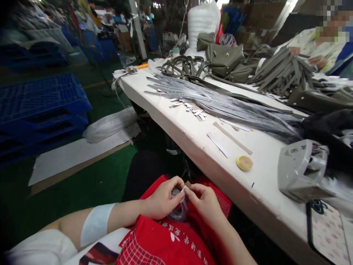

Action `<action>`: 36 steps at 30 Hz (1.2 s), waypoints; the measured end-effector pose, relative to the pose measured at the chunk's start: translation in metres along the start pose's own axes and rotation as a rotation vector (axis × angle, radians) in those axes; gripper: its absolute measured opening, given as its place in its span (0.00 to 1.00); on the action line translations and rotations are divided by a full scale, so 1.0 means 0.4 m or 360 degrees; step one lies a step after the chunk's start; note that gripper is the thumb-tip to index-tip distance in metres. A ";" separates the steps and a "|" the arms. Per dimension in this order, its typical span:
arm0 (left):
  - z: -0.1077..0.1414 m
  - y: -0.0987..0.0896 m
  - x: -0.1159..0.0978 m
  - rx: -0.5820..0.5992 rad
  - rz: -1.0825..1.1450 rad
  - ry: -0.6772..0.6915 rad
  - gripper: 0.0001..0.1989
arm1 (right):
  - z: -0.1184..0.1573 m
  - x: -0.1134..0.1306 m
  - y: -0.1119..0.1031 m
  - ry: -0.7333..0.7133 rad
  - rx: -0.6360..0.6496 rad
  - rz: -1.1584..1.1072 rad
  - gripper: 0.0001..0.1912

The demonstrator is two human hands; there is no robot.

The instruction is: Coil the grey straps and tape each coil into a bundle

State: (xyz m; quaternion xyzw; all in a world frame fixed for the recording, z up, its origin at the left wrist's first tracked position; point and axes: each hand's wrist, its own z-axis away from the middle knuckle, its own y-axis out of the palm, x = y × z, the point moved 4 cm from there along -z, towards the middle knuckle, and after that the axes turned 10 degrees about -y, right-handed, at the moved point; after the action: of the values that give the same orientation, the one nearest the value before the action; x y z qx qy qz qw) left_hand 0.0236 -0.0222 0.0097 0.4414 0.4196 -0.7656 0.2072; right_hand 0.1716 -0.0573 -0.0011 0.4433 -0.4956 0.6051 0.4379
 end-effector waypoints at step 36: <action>-0.083 0.023 -0.014 0.0678 0.1403 -0.0623 0.23 | 0.114 0.105 -0.005 -0.1093 -0.0166 0.1519 0.25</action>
State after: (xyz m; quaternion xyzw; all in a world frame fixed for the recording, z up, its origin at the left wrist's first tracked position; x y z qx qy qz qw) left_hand 0.0496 -0.0001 0.0014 0.4571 -0.0175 -0.7422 0.4899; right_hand 0.1689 -0.0984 0.0454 0.3197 -0.7827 0.5319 -0.0471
